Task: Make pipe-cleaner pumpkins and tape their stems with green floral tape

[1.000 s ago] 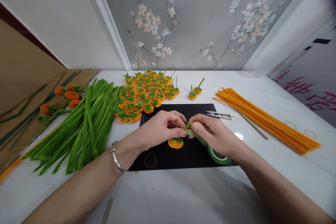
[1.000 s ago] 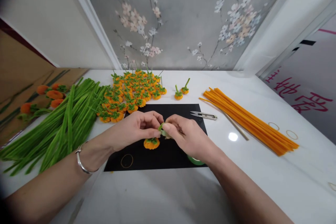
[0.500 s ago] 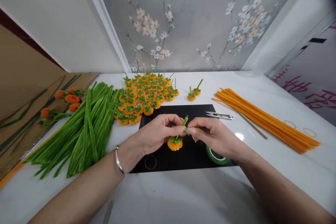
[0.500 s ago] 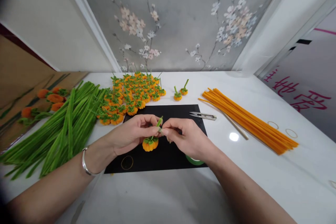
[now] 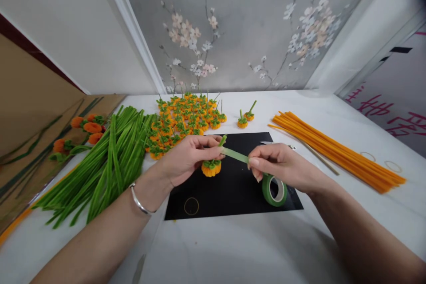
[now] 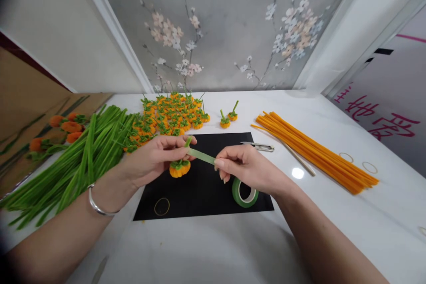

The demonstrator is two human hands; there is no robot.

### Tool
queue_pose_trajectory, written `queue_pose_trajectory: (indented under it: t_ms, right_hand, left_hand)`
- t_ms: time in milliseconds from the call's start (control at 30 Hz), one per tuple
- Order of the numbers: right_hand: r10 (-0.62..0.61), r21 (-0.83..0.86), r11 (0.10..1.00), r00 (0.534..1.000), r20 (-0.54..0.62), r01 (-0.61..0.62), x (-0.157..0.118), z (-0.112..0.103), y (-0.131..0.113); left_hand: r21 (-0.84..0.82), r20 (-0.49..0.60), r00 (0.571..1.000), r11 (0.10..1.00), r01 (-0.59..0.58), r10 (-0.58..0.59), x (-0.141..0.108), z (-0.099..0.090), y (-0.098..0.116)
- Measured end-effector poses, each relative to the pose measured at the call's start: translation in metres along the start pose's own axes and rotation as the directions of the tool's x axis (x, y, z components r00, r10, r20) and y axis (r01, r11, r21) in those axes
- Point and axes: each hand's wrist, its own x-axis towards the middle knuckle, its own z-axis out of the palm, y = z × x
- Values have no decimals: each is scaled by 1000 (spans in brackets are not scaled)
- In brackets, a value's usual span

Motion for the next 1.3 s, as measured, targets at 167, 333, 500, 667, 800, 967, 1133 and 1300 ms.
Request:
queue_pose_trajectory:
  t_ms: [167,333,500,667,800,967,1133,1300]
  right_hand:
    - [3,66,998,997,72,-8,-4,-10,3]
    - [10,-42,999,999,35,-8,2,-10,13]
    - [-169,-185,973,970,-175,136,10,13,22]
    - [-244,-114,967,955,-170,227,11,34,15]
    - [-155,-64,987,973,-170,146,11,31,9]
    - [-93,-13,996,989,-112,92,11,25,9]
    - [-77,-21,997,996,-42,76,9,21,10]
    - [-72,-47,996,997,-8,72,7,18,6]
  left_hand:
    - [-5,6,1000,1000,1,-1,-6,-9,15]
    - [64,37,999,998,-20,18,-7,-4,11]
    - [55,31,997,996,-73,71,-3,10,-2]
    - [144,35,995,985,-96,91,-4,19,-5]
    - [133,20,998,989,-62,60,-5,17,-6]
    - [70,40,999,997,-10,8,-3,17,-11]
    - [64,89,996,998,6,-12,-3,20,-15]
    - [85,124,991,996,33,-43,-3,22,-15]
